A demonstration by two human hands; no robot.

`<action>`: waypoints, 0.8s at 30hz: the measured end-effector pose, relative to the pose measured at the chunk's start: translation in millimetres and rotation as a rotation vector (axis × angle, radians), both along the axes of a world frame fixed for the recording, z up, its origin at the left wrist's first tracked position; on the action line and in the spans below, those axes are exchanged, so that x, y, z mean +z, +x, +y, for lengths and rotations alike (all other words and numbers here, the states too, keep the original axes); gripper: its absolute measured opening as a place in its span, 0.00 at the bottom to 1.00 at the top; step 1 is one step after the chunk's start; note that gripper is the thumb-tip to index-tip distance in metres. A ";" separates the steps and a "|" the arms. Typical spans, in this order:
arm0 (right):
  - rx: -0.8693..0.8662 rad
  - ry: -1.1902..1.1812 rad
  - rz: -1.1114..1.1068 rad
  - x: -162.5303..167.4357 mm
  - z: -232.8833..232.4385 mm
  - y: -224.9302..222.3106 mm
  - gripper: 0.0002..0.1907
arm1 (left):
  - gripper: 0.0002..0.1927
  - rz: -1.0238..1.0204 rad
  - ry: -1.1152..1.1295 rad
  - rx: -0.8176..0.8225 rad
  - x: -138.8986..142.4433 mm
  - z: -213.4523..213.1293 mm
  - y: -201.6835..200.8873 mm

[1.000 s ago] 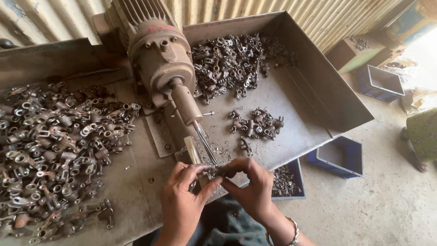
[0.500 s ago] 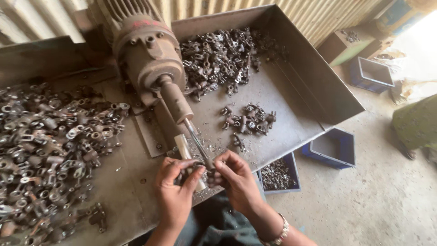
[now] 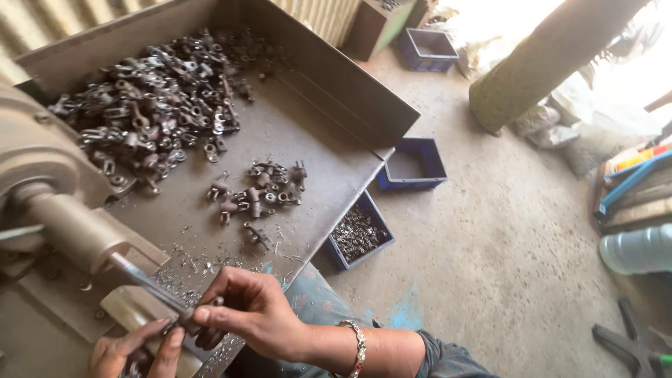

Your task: The person sits at a bench-mounted grinding machine and deburrs small metal castings one at a time, holding each casting against the spinning tool, turning it to grind different surfaces, and setting finished pieces on the tray beside the machine.

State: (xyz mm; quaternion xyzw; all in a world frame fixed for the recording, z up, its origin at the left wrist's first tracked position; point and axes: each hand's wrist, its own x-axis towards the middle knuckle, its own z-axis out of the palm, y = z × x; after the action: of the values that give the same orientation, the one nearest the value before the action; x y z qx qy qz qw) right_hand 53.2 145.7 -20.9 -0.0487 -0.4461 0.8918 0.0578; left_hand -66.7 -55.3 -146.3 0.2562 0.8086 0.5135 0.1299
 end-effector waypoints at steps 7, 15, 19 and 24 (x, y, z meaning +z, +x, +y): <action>0.093 -0.015 -0.058 -6.2 12.2 -5.2 0.06 | 0.13 0.121 0.117 0.007 -28.9 -8.3 -9.1; 0.059 -0.004 -0.095 -13.8 16.0 -65.2 0.04 | 0.11 0.045 0.543 0.413 104.3 58.2 26.0; 0.036 -0.024 -0.113 -8.2 10.5 -64.9 0.05 | 0.08 0.201 0.329 0.401 141.5 57.9 23.1; 0.128 0.123 -0.117 8.1 25.0 -17.0 0.09 | 0.08 0.196 0.393 0.334 137.7 53.6 66.1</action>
State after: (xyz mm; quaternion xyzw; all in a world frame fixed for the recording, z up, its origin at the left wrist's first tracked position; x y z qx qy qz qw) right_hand 36.2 170.7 -12.8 -0.0686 -0.5048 0.8602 -0.0225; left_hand -0.6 -1.7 -8.6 0.1882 0.7331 0.6476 -0.0877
